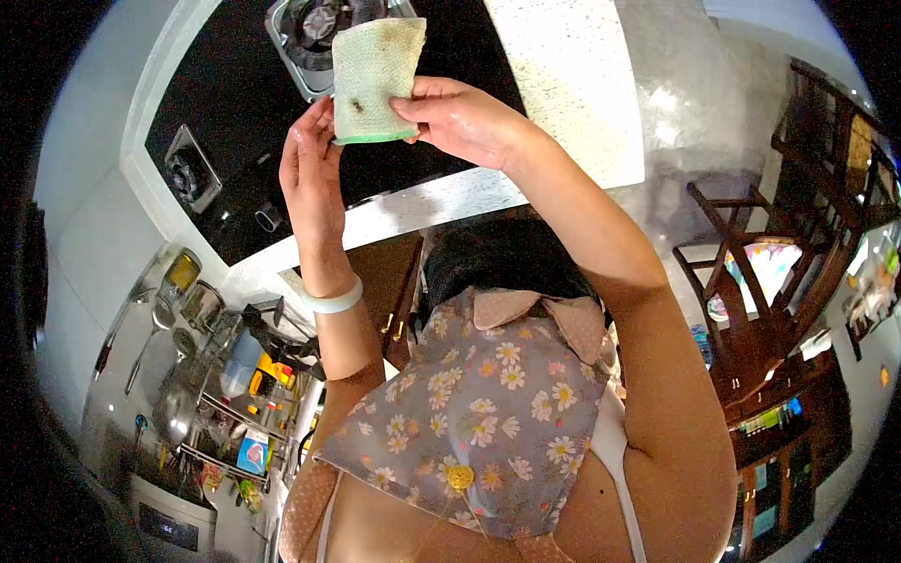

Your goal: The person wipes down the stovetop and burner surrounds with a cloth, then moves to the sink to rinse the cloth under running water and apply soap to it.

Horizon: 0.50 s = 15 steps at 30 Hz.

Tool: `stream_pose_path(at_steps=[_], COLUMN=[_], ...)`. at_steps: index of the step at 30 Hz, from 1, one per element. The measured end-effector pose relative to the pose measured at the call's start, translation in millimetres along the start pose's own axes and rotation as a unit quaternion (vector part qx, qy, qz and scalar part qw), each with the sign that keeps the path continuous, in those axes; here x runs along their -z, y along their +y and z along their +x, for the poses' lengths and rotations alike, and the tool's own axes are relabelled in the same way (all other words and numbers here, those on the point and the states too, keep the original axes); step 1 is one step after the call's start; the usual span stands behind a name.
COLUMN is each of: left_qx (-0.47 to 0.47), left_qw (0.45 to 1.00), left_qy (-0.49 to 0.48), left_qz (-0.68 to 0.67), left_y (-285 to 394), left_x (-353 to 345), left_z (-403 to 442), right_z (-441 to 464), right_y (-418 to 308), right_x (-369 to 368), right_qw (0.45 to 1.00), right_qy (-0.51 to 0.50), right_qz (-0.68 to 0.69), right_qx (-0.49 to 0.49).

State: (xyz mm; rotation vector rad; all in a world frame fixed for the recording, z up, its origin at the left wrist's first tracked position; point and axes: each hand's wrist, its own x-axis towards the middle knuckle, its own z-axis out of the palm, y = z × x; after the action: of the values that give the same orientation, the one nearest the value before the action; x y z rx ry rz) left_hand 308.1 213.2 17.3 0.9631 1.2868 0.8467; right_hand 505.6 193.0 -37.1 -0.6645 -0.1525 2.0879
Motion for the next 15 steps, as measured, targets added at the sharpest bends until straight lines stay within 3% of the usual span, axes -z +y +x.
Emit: stream_pose_path(at_steps=[5,8,9,11,14,15], left_qx=[0.025,0.030,0.029,0.018,-0.031,-0.047], left_qw=[0.998,0.999,0.999,0.995,0.970,0.958], left_qy=[0.030,0.031,0.022,0.038,0.064,0.072], left_qz=[-0.048,-0.016,-0.004,0.091,0.232,0.273], left_y=[0,-15,-21,-31,-43,-46], left_x=[-44,-58,-65,-76,-70,-66], left_z=[0,-5,-10,-18,-19,-18], right_z=[-11,-20,-28,-39,-38,-31], right_y=[-19,-27,-37,-62,-95,-104], right_x=[18,37,32,44,45,38], right_qw=[1.000,0.996,0.970,0.890,0.679,0.620], right_qy=[0.012,0.033,0.137,0.186,0.248,0.253], right_qz=[-0.013,-0.069,-0.188,-0.396,-0.645,-0.704], right_qx=[-0.017,0.041,0.065,0.128,0.247,0.237])
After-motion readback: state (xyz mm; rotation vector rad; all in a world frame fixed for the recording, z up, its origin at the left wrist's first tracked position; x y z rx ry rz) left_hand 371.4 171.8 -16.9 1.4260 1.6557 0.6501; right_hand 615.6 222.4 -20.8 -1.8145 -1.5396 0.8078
